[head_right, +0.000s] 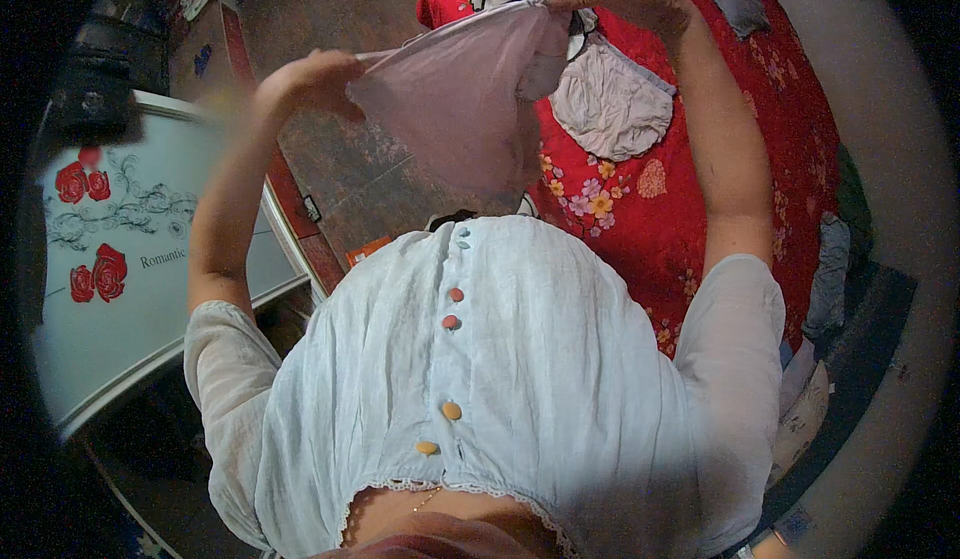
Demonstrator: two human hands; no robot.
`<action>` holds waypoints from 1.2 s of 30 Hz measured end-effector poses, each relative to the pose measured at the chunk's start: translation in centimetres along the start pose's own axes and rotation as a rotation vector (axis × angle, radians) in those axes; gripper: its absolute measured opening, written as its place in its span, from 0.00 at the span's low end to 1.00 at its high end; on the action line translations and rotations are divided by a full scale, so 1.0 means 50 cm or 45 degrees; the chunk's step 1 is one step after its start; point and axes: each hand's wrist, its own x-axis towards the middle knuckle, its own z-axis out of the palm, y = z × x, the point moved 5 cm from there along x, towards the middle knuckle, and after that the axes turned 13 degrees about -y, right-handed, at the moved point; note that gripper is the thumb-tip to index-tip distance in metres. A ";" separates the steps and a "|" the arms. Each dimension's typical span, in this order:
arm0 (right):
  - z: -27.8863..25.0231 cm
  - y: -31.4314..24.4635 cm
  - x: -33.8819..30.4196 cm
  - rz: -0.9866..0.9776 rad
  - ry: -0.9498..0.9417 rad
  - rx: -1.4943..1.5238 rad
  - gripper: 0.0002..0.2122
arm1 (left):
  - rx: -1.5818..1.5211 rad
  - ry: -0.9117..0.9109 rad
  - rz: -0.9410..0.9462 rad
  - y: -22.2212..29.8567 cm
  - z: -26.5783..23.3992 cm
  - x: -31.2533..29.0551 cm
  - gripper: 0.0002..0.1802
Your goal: The person folds clothing on a bed and then sorts through various items in a closet, including a bag, a box, and a package, while sitting on the floor.
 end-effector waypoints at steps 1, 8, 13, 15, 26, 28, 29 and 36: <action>-0.002 -0.005 0.001 0.060 -0.012 -0.085 0.07 | 0.119 0.137 -0.056 -0.013 -0.011 0.004 0.25; -0.039 0.021 -0.010 0.270 0.093 -0.440 0.08 | 0.072 0.795 0.027 -0.079 -0.097 0.011 0.16; -0.001 -0.084 0.035 0.072 0.372 0.136 0.08 | 0.215 1.633 0.090 -0.056 -0.138 -0.010 0.16; -0.011 -0.095 0.046 -0.013 0.650 0.143 0.07 | -0.115 1.695 0.230 -0.031 -0.131 0.016 0.17; -0.026 -0.034 0.030 -0.200 0.998 0.501 0.06 | -2.071 0.685 0.757 0.131 -0.044 0.241 0.21; -0.018 -0.032 0.010 -0.185 1.000 0.547 0.06 | -2.178 0.482 0.806 0.139 -0.041 0.250 0.17; -0.021 -0.027 -0.002 -0.122 0.981 0.430 0.06 | -2.228 0.379 0.829 0.146 -0.040 0.253 0.16; 0.006 -0.043 -0.068 -0.050 1.323 -0.736 0.10 | -1.731 0.856 1.089 0.184 -0.124 0.182 0.10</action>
